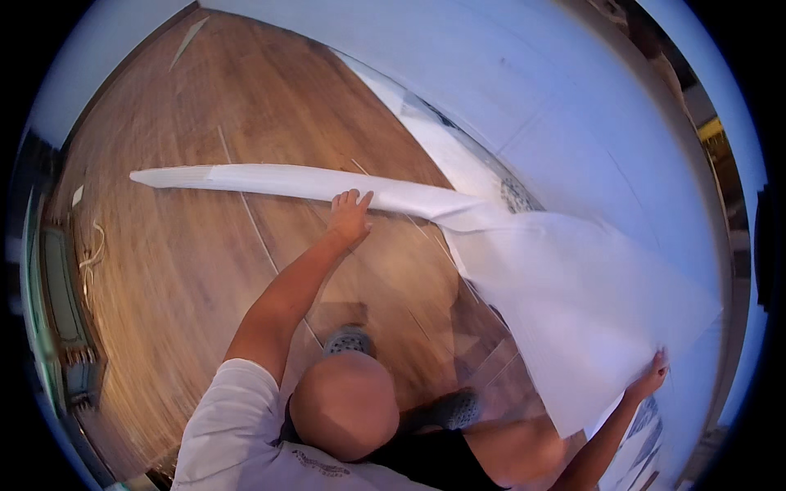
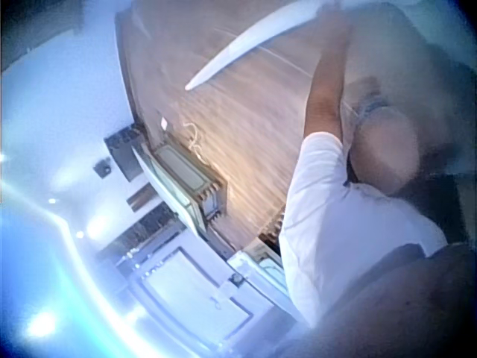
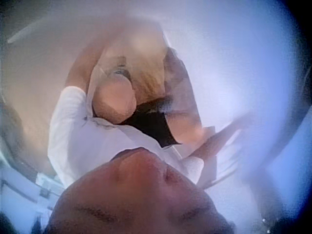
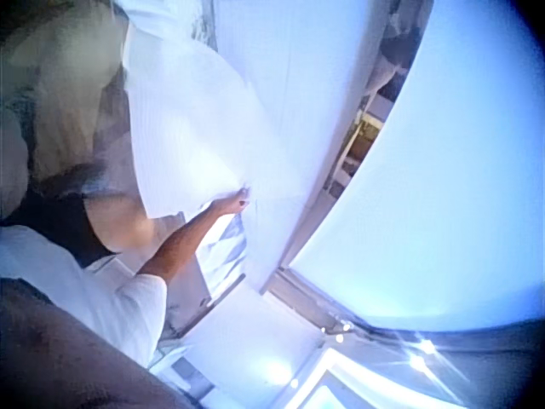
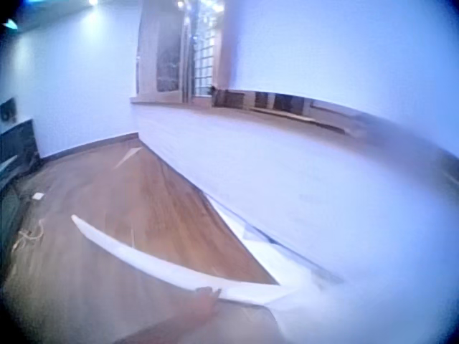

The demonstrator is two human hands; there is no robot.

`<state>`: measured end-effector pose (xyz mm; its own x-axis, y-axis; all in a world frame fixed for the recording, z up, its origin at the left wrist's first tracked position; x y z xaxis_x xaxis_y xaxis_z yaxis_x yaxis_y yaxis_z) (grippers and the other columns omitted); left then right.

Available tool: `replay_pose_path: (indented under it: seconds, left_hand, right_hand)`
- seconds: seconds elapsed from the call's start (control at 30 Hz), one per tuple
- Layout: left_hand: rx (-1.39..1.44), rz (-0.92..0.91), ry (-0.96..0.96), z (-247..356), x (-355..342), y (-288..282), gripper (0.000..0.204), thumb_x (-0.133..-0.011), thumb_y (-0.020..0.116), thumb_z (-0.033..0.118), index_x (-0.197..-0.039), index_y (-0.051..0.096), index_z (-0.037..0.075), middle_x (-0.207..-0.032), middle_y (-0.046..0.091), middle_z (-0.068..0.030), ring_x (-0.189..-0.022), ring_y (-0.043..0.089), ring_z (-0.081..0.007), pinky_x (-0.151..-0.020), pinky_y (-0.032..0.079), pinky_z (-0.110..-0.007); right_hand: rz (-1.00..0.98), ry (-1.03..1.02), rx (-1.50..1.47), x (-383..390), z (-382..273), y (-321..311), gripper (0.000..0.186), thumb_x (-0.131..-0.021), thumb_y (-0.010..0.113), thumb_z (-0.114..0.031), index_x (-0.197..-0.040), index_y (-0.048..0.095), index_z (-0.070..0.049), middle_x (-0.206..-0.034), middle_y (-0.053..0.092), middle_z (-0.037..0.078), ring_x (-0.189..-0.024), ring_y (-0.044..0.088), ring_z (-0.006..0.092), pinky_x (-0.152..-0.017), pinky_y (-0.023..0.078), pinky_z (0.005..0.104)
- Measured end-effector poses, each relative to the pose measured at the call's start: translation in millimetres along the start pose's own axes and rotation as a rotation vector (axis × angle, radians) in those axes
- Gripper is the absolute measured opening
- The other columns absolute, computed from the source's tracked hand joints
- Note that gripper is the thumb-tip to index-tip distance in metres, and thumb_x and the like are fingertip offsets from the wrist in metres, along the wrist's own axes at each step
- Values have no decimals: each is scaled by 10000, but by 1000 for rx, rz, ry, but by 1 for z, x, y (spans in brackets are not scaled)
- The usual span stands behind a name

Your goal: The person rolls out a white foam underlayment sheet on the floor and then fits together interlocking wood laminate planks by hand to assemble the floor.

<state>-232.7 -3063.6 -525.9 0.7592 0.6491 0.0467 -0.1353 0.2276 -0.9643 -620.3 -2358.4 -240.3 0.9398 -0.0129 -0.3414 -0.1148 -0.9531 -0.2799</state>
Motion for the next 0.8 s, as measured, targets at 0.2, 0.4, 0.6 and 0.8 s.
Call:
replay_pose_path:
  seconds: [0.2, 0.4, 0.6, 0.8]
  left_hand:
    - [-102, 238, 55, 54, -19, -4, 960, -654, 861, 411, -1455, 416, 126, -1435, 396, -176, -1305, 407, -348, -1099, 323, -506]
    - [-368, 9, -65, 40, -82, 26, 831, -761, 770, 324, -1477, 398, 125, -1260, 606, -159, -1206, 550, -296, -1096, 353, -484]
    - [-93, 132, 95, 87, -149, -1, 222, -846, 595, 170, -1008, 691, 53, -967, 688, -222, -914, 666, -376, -827, 509, -490]
    - [225, 51, 317, 96, -171, -136, 375, -776, 472, 88, -1083, 668, -3, -1015, 680, -240, -958, 634, -400, -889, 486, -450]
  right_hand:
    - [-24, 182, 70, 33, 33, -76, 381, -876, 706, -158, -1195, 589, 14, -1165, 638, 96, -1028, 606, 199, -920, 480, 329]
    - [-84, 255, 421, 67, 69, -128, 263, -856, 707, -137, -1083, 662, -12, -1147, 656, 93, -1068, 593, 195, -951, 452, 321]
    - [-138, 277, 152, 56, 193, -294, 248, -928, 542, -176, -1002, 686, 11, -969, 683, 68, -888, 633, 169, -840, 510, 299]
    - [137, 224, -199, 33, 211, -302, 280, -911, 503, -96, -1107, 672, 10, -1029, 688, 108, -892, 653, 190, -801, 538, 294]
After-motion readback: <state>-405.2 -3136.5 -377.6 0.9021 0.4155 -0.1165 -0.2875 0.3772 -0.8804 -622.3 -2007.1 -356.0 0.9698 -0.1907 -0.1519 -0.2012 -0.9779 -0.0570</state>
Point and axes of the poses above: each hand's wrist, its own x-axis away from the middle knuckle, its own y-axis out of the palm, z = x × y, the point moved 6 cm from there along -x, towards the middle knuckle
